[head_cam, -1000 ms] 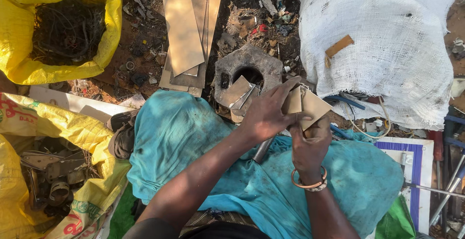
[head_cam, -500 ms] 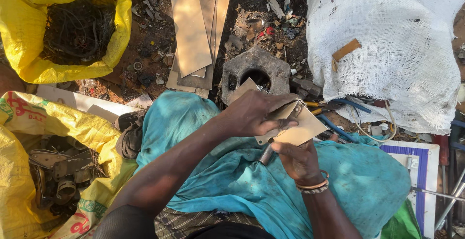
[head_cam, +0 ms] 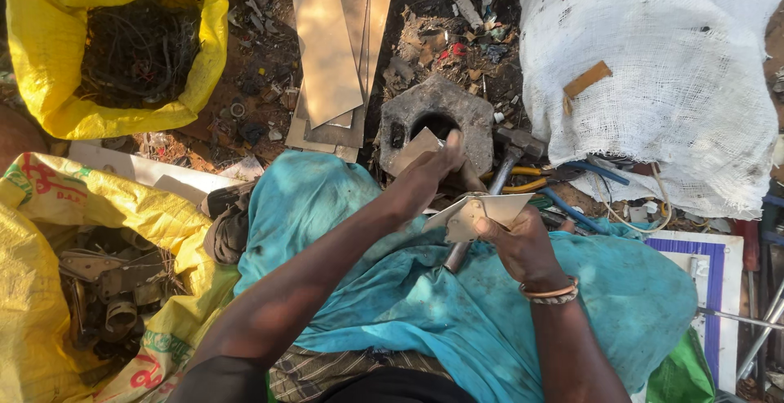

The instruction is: The person sits on the ground in a scrap yard, picks up flat metal pieces from sacks and the ground, and hammers them flat on a hexagonal stone block. They place the hammered pieces on a wooden board and continue handling more metal pieces.

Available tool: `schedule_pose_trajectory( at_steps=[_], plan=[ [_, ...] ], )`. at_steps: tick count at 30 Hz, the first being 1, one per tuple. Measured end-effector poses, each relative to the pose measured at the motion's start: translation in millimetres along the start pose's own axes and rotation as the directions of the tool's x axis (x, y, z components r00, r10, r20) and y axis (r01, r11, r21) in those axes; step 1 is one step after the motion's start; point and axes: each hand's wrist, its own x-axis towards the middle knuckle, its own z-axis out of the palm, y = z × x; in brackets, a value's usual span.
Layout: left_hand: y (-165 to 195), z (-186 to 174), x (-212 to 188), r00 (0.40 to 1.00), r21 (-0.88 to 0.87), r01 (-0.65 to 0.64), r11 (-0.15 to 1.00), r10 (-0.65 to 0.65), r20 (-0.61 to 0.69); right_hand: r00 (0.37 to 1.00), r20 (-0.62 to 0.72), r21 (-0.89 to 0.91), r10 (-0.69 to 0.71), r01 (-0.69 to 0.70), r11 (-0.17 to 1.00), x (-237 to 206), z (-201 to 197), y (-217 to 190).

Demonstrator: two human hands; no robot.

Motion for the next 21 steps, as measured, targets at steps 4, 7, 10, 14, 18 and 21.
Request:
schedule_pose_trajectory(
  at_steps=[4, 7, 10, 14, 18, 21],
  plan=[
    [-25, 29, -5, 0.961, 0.013, 0.018, 1.0, -0.014, -0.277, 0.997, -0.029, -0.035, -0.068, 0.067, 0.997, -3, 7, -3],
    [-39, 40, -8, 0.891, 0.041, -0.059, 0.997, 0.071, -0.449, 0.982, -0.124, -0.265, -0.144, 0.107, 0.958, -12, 15, 0],
    [-45, 46, 11, 0.833, -0.08, -0.02, 0.997, -0.028, -0.553, 0.92, -0.268, -0.415, -0.285, 0.156, 0.896, -13, 27, 12],
    [-45, 48, 54, 0.724, 0.107, -0.014, 0.994, 0.084, -0.684, 0.795, -0.282, -0.775, -0.538, 0.143, 0.616, -5, 42, 22],
    [-43, 38, 48, 0.893, 0.309, 0.033, 0.951, 0.111, -0.436, 0.75, -0.391, -0.609, -0.533, 0.223, 0.761, 3, 45, 17],
    [-35, 29, 27, 0.851, 0.704, -0.302, 0.643, 0.515, -0.106, 0.6, -0.245, -0.799, -0.762, 0.321, 0.509, 4, 36, 14]
  ],
)
